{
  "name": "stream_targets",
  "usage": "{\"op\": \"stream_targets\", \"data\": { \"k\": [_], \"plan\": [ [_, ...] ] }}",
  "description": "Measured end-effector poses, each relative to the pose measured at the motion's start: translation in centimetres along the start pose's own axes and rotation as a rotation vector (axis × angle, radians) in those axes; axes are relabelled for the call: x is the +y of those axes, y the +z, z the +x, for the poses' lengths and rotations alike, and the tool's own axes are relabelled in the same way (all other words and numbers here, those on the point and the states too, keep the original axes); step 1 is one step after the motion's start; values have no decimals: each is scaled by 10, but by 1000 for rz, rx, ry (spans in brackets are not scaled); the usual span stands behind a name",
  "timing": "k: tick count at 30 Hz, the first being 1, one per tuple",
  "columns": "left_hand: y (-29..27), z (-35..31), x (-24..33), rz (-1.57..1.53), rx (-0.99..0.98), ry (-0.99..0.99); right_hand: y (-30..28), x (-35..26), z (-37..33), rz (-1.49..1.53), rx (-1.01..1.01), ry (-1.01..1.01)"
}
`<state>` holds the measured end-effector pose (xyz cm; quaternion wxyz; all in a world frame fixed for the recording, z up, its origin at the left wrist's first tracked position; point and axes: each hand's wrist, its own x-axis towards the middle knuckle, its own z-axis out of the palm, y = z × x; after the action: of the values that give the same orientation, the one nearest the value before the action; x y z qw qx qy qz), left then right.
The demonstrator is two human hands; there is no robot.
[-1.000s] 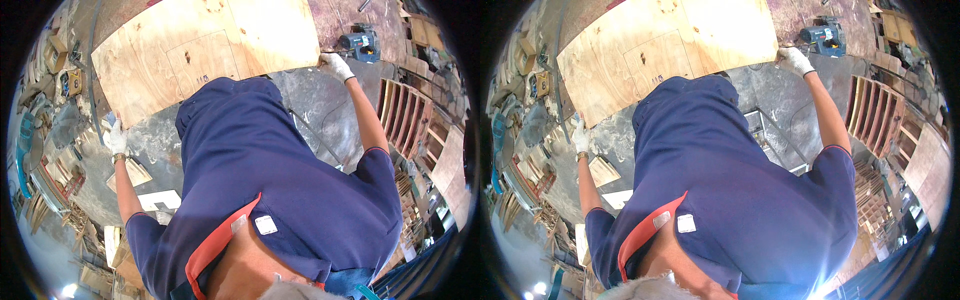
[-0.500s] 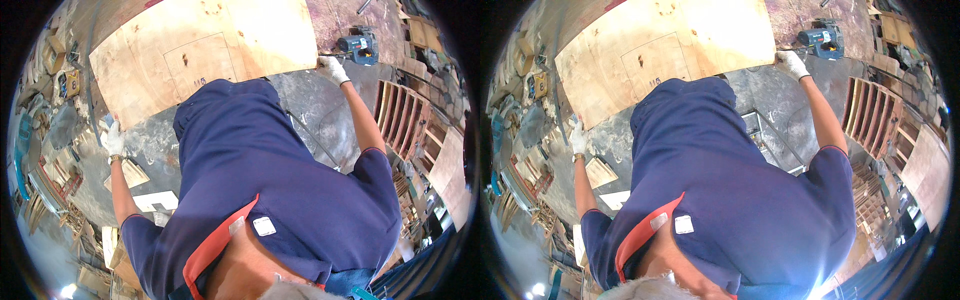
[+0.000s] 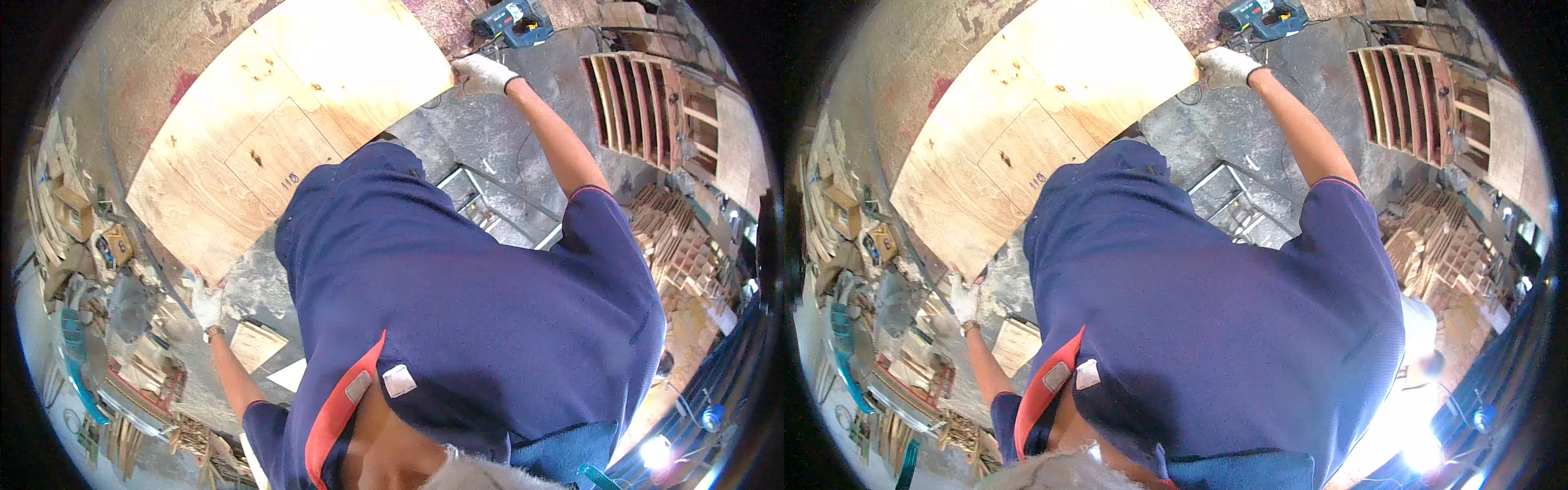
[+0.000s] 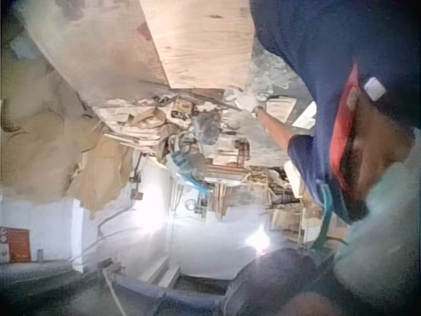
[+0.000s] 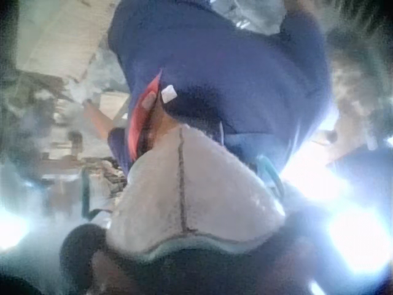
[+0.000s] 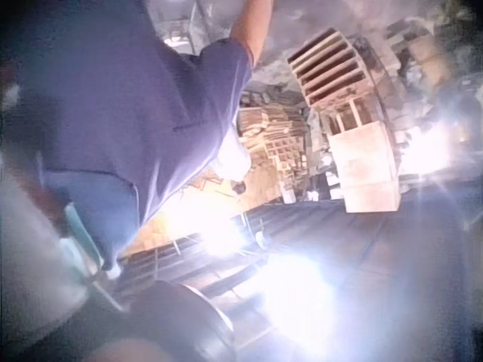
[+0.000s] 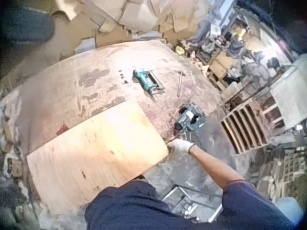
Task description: The person aligns a small wooden template on a larger plywood sheet and marks the outline with a pen. They then use a hammer to tap a curved wooden piece into place on the sheet. Finally, they use a jigsaw to cut along the marked lines on the plywood.
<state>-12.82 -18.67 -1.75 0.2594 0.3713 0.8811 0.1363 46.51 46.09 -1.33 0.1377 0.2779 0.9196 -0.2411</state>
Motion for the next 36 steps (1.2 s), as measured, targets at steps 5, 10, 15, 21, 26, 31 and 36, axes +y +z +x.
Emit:
{"op": "stream_targets", "data": {
  "k": [5,10,15,21,26,31,36],
  "plan": [
    [4,54,-12,-158,337,-215,-18,-16,36,158,345,312],
    [26,122,-4,240,489,-416,8,-45,116,162,689,535],
    [61,131,7,460,685,-584,30,-67,152,51,829,830],
    [69,129,19,72,869,-444,31,-65,149,39,858,801],
    [66,127,12,209,873,-489,28,-65,150,87,851,750],
    [51,159,-8,154,814,-584,29,-63,147,6,824,794],
    [49,186,0,331,743,-621,27,-67,148,13,871,777]
  ]
}}
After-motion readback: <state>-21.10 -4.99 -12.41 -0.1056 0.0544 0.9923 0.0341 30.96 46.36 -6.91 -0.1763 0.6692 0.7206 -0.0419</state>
